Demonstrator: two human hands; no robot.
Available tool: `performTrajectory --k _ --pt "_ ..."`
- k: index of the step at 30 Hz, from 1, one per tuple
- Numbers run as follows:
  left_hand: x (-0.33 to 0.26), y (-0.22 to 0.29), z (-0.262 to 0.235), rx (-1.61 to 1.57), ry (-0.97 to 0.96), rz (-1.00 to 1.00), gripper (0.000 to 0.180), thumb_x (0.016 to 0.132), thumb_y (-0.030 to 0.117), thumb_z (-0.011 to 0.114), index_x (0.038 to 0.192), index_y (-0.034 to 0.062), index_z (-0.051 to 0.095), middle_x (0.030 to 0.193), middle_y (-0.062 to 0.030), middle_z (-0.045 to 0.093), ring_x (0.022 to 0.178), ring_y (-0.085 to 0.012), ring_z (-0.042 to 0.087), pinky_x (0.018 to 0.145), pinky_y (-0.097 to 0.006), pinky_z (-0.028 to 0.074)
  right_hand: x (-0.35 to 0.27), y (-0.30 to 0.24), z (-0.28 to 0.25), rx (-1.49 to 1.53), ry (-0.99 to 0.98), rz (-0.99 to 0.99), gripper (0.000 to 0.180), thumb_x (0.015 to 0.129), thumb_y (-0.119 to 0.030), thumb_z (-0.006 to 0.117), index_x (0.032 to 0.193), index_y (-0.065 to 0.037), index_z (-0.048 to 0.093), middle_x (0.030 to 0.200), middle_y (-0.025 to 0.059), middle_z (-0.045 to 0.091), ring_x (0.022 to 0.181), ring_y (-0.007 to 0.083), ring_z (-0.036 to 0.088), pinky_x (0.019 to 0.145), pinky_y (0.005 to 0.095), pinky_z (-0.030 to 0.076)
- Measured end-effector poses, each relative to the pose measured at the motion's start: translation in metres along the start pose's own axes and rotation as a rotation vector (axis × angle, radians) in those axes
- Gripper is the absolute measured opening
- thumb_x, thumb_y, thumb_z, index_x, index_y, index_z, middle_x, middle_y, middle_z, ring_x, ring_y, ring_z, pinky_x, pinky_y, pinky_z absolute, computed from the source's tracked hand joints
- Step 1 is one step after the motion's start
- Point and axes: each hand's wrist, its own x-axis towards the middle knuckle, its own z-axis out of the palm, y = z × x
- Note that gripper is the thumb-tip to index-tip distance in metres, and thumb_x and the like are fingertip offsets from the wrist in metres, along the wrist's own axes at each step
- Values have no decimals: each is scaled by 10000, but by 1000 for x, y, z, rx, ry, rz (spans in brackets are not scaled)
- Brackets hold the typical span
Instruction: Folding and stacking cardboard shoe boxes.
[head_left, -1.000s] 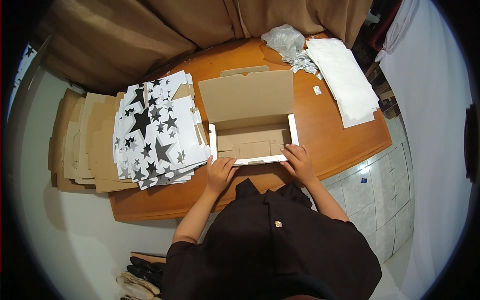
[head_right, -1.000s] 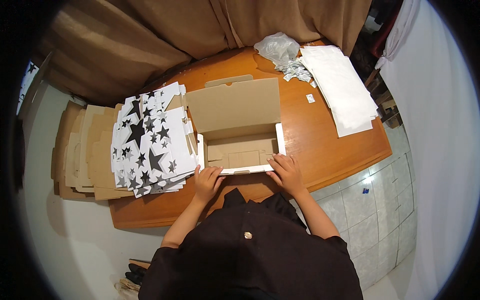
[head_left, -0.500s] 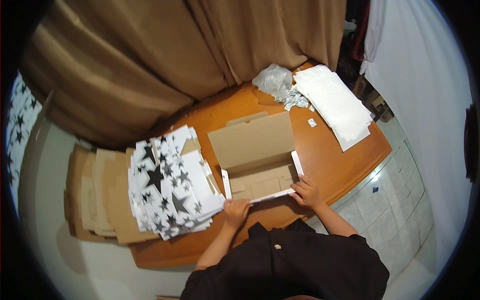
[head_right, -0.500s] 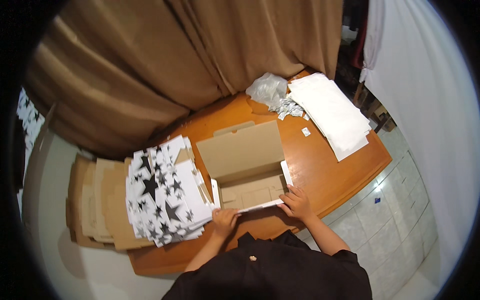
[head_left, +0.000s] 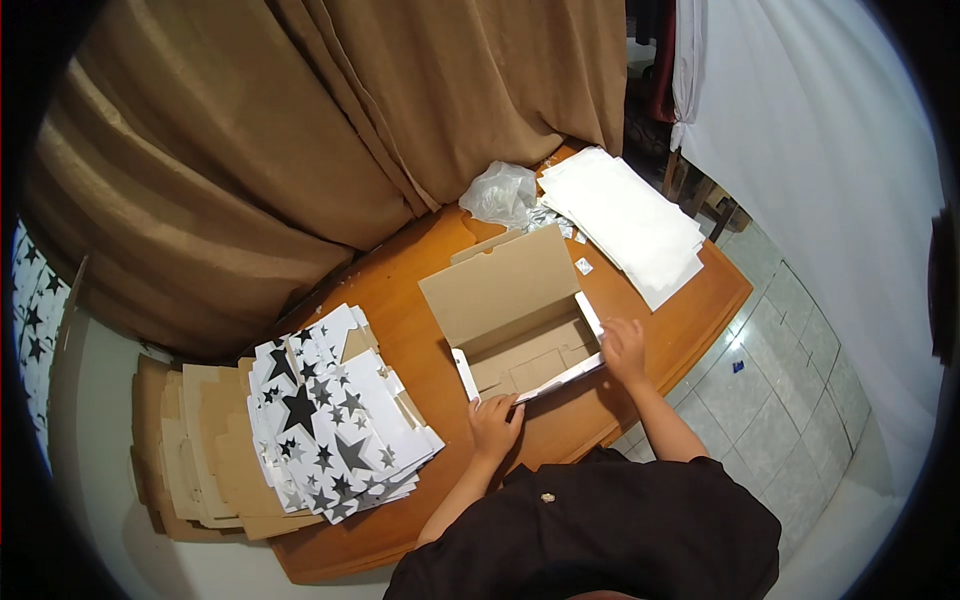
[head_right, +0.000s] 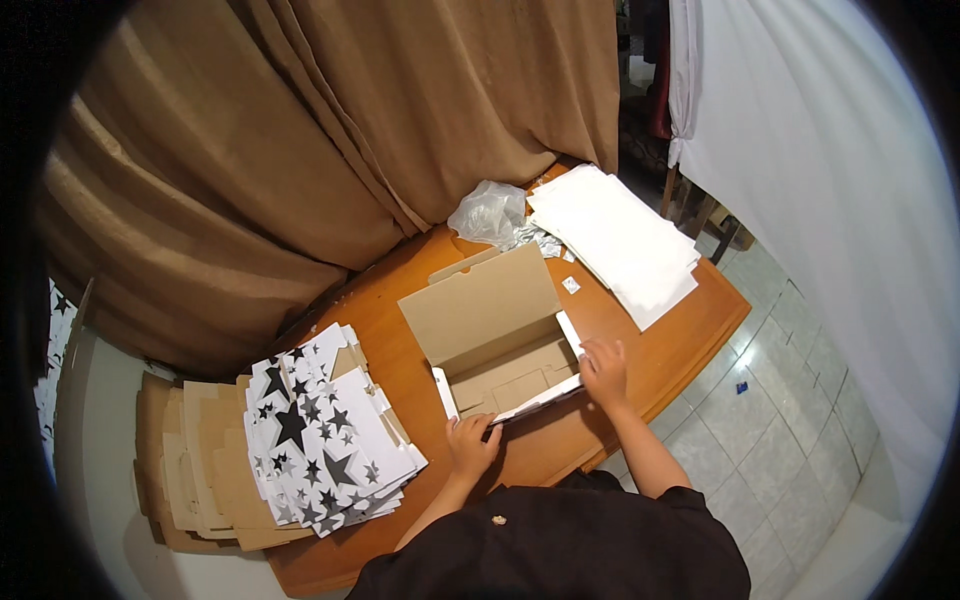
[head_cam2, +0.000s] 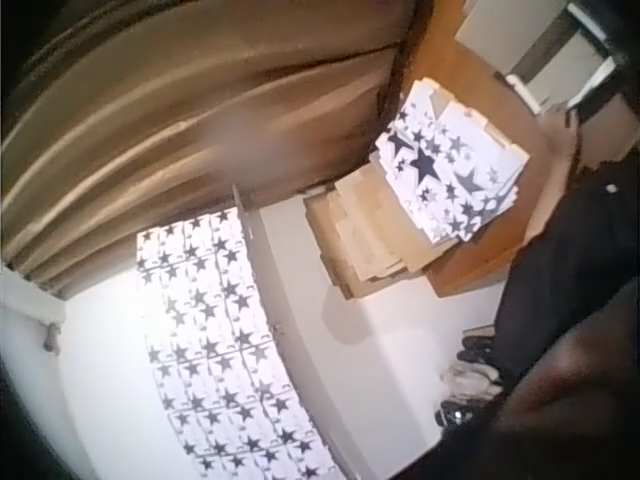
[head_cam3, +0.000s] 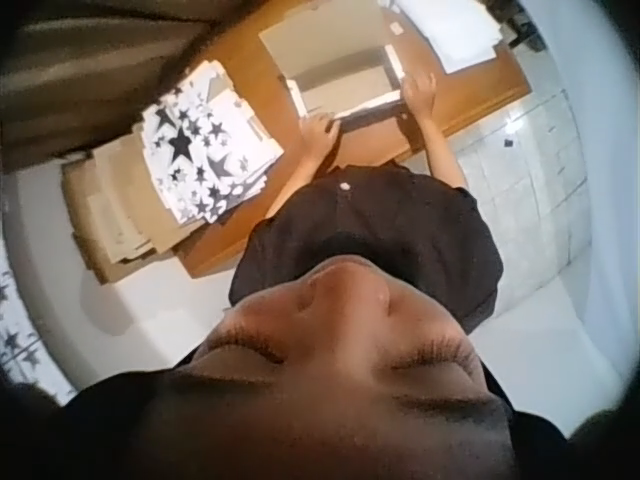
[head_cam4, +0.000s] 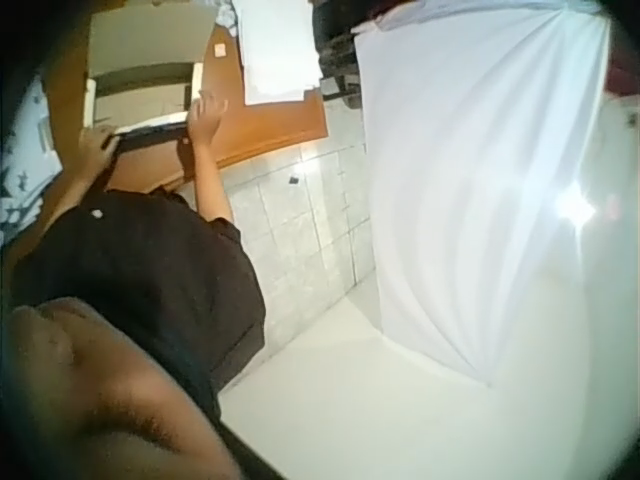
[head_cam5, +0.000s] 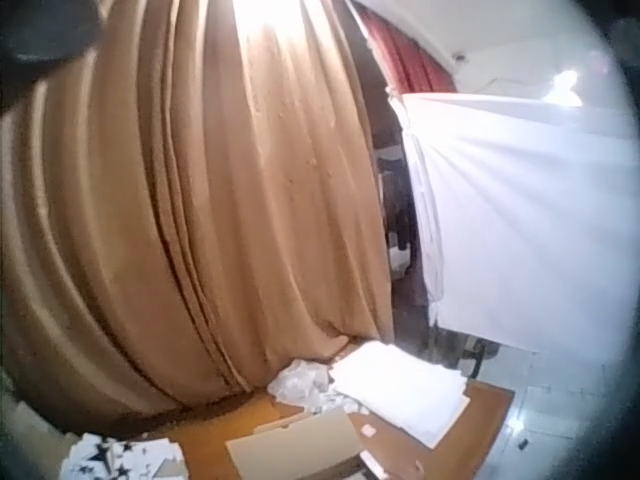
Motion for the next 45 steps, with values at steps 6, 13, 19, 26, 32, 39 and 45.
performTrajectory --k 6,13,19,26,32,39,45 --pt "27 35 -3 -78 12 -129 222 735 154 630 946 90 659 1019 -90 617 1003 -251 560 975 -460 320 45 94 -26 -515 -1 195 269 765 -178 588 1026 -118 612 1042 60 601 1050 258 527 995 644 208" --pt "72 123 24 -173 345 -237 217 710 44 601 919 69 654 998 -120 584 978 -301 531 916 -421 361 42 155 -47 -606 -283 63 140 789 -202 583 884 -108 625 945 30 622 996 215 546 990 689 168" --pt "120 185 92 -649 -260 -176 510 780 134 654 1255 76 476 1198 -173 491 1064 -288 499 908 -368 397 46 148 -62 -363 -189 161 106 823 -183 551 862 -106 612 914 44 622 963 232 559 1006 664 149" --pt "181 199 193 -1242 -103 -936 743 784 127 709 1341 -32 244 1218 -203 467 1079 -263 514 869 -377 459 42 104 -129 346 -547 165 125 842 -188 559 922 -98 593 998 24 629 1014 222 569 1050 592 68" --pt "185 187 140 -953 -130 -355 263 794 10 644 1043 -28 567 965 -88 642 844 -178 615 783 -315 496 43 83 -154 541 -471 149 191 825 -162 599 979 -50 579 1071 69 597 1075 233 530 1068 486 148" --pt "128 130 3 -790 -256 -190 320 832 127 646 1105 -10 551 1018 -88 626 921 -179 593 826 -325 468 37 83 -90 479 -84 264 889 736 -251 735 1409 -46 192 1356 207 315 1296 316 243 1043 400 249" --pt "80 51 -9 -848 -100 -480 629 765 34 672 1310 -12 362 1210 -111 525 1111 -198 506 963 -315 389 33 31 -58 906 -528 597 653 795 -72 673 1334 -45 306 854 50 604 728 102 550 698 247 446"
